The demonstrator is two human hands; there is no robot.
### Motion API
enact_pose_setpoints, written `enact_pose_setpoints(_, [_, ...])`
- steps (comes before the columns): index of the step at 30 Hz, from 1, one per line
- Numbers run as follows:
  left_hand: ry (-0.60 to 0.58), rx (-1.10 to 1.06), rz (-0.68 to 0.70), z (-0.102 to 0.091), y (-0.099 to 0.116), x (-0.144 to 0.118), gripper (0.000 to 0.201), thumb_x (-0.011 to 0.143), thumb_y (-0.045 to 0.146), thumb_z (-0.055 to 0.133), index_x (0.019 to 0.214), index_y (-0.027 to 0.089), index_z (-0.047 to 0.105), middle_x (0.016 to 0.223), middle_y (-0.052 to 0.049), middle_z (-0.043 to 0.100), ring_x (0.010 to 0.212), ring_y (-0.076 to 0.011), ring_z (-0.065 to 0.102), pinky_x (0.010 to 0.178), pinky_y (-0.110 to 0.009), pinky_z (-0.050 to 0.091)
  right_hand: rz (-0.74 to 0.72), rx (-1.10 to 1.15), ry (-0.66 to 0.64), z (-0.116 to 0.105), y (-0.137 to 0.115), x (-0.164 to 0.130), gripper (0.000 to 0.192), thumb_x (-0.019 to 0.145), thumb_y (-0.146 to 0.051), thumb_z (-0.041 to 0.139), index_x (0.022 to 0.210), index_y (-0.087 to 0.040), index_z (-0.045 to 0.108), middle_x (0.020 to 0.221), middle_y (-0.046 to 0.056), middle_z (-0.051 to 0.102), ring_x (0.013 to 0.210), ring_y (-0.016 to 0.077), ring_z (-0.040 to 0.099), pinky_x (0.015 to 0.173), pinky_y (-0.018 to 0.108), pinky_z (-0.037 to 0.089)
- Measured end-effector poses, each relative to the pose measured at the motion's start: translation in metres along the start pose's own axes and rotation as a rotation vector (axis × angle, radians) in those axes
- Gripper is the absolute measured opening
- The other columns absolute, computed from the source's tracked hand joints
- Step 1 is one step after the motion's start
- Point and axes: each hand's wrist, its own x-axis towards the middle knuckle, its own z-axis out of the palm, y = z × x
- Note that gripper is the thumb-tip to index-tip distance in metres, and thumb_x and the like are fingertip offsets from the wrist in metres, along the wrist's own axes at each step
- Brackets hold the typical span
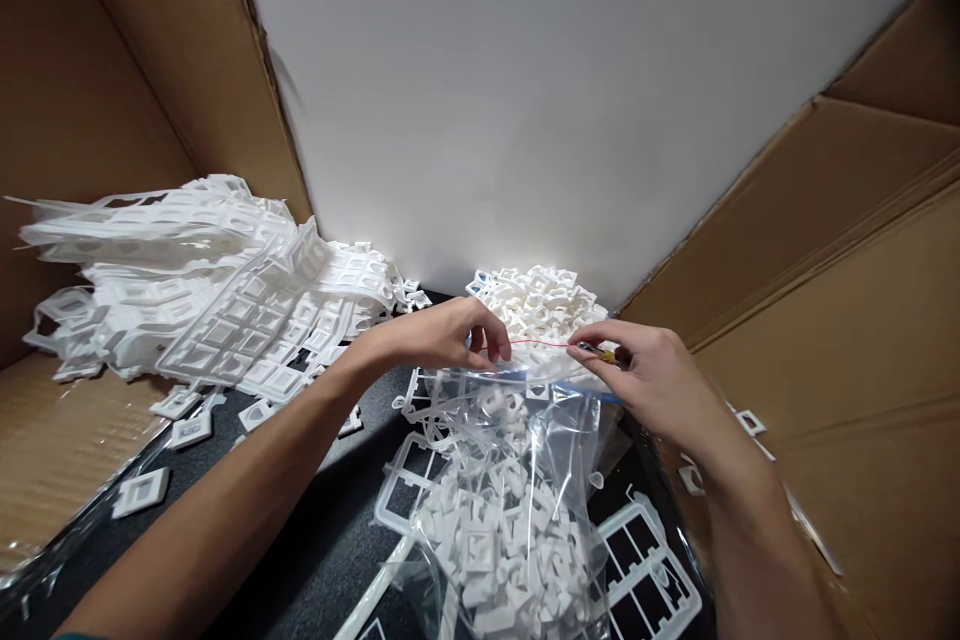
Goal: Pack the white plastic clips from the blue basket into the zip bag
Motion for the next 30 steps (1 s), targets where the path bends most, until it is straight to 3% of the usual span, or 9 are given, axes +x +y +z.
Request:
enact_pose_setpoints(4, [0.029, 0.074, 0.022, 0.008, 0.002, 0.002, 0.026, 0.085, 0.021, 0.083, 0.111, 0.022, 0.082, 0.104, -0.005, 0.068, 0.087, -0.0184, 0.062, 0.073, -0.030, 0.047, 0.039, 0.029, 0.148, -0.005, 0.020, 0.002, 0.021, 0.098, -0.042, 0.069, 0.100, -0.025, 0.081, 0.103, 0.005, 0.082, 0.087, 0.0229, 0.072, 0.074, 0.033, 0.049])
enact_pose_setpoints(7, [0.133, 0.107, 0.010, 0.009, 0.002, 0.000, 0.029, 0.090, 0.016, 0.074, 0.118, 0.022, 0.078, 0.109, -0.007, 0.062, 0.086, -0.0178, 0.059, 0.073, -0.030, 0.047, 0.181, 0.003, 0.269, 0.000, 0.044, 0.006, 0.029, 0.096, -0.046, 0.066, 0.093, -0.021, 0.080, 0.088, 0.006, 0.080, 0.071, 0.0211, 0.066, 0.065, 0.032, 0.045])
enact_pose_setpoints(10, [0.232, 0.101, -0.001, 0.006, 0.000, -0.002, 0.039, 0.094, 0.017, 0.067, 0.133, 0.020, 0.069, 0.108, -0.007, 0.064, 0.082, -0.0164, 0.060, 0.071, -0.029, 0.050, 0.289, -0.099, 0.154, 0.011, 0.063, 0.010, 0.026, 0.089, -0.043, 0.069, 0.092, -0.020, 0.081, 0.083, 0.007, 0.079, 0.071, 0.0232, 0.067, 0.065, 0.032, 0.043])
enact_pose_setpoints(14, [0.313, 0.123, -0.032, 0.000, -0.007, -0.004, 0.048, 0.097, 0.025, 0.068, 0.144, 0.021, 0.058, 0.097, -0.004, 0.066, 0.081, -0.0173, 0.062, 0.070, -0.029, 0.050, 0.301, -0.175, -0.003, 0.018, 0.070, 0.010, 0.028, 0.083, -0.039, 0.075, 0.103, -0.021, 0.082, 0.093, 0.009, 0.082, 0.083, 0.0271, 0.072, 0.067, 0.032, 0.042])
enact_pose_setpoints(17, [0.364, 0.194, -0.105, -0.001, -0.019, -0.004, 0.042, 0.097, 0.033, 0.071, 0.135, 0.017, 0.063, 0.100, -0.008, 0.066, 0.084, -0.0204, 0.061, 0.072, -0.033, 0.047, 0.346, -0.283, -0.001, 0.014, 0.067, 0.008, 0.020, 0.082, -0.037, 0.075, 0.098, -0.024, 0.079, 0.091, 0.007, 0.080, 0.082, 0.0272, 0.071, 0.063, 0.032, 0.037])
enact_pose_setpoints(20, [0.328, 0.233, -0.152, 0.003, -0.030, -0.003, 0.041, 0.097, 0.039, 0.072, 0.131, 0.017, 0.064, 0.112, -0.012, 0.066, 0.091, -0.0229, 0.062, 0.078, -0.035, 0.047, 0.413, -0.413, 0.023, 0.009, 0.068, 0.006, 0.015, 0.083, -0.039, 0.074, 0.084, -0.025, 0.069, 0.080, 0.005, 0.075, 0.075, 0.0262, 0.065, 0.058, 0.032, 0.030])
enact_pose_setpoints(22, [0.290, 0.232, -0.168, 0.009, -0.034, -0.002, 0.044, 0.097, 0.040, 0.073, 0.135, 0.019, 0.061, 0.115, -0.011, 0.067, 0.089, -0.0214, 0.063, 0.078, -0.034, 0.048, 0.415, -0.432, 0.045, 0.008, 0.069, 0.006, 0.019, 0.083, -0.040, 0.075, 0.085, -0.025, 0.065, 0.079, 0.004, 0.074, 0.073, 0.0253, 0.064, 0.058, 0.032, 0.030])
enact_pose_setpoints(26, [0.297, 0.232, -0.197, 0.017, -0.036, 0.001, 0.036, 0.100, 0.036, 0.071, 0.128, 0.018, 0.060, 0.102, -0.005, 0.068, 0.078, -0.0175, 0.061, 0.073, -0.032, 0.050, 0.363, -0.352, 0.042, 0.016, 0.069, 0.008, 0.019, 0.083, -0.034, 0.077, 0.098, -0.025, 0.070, 0.091, 0.005, 0.078, 0.080, 0.0253, 0.069, 0.062, 0.031, 0.035])
enact_pose_setpoints(30, [0.344, 0.214, -0.215, 0.017, -0.034, 0.002, 0.023, 0.107, 0.038, 0.062, 0.116, 0.017, 0.063, 0.089, 0.000, 0.065, 0.068, -0.0145, 0.058, 0.067, -0.030, 0.051, 0.356, -0.334, 0.021, 0.022, 0.071, 0.009, 0.012, 0.087, -0.034, 0.073, 0.094, -0.025, 0.077, 0.093, 0.008, 0.080, 0.083, 0.0273, 0.070, 0.063, 0.033, 0.036])
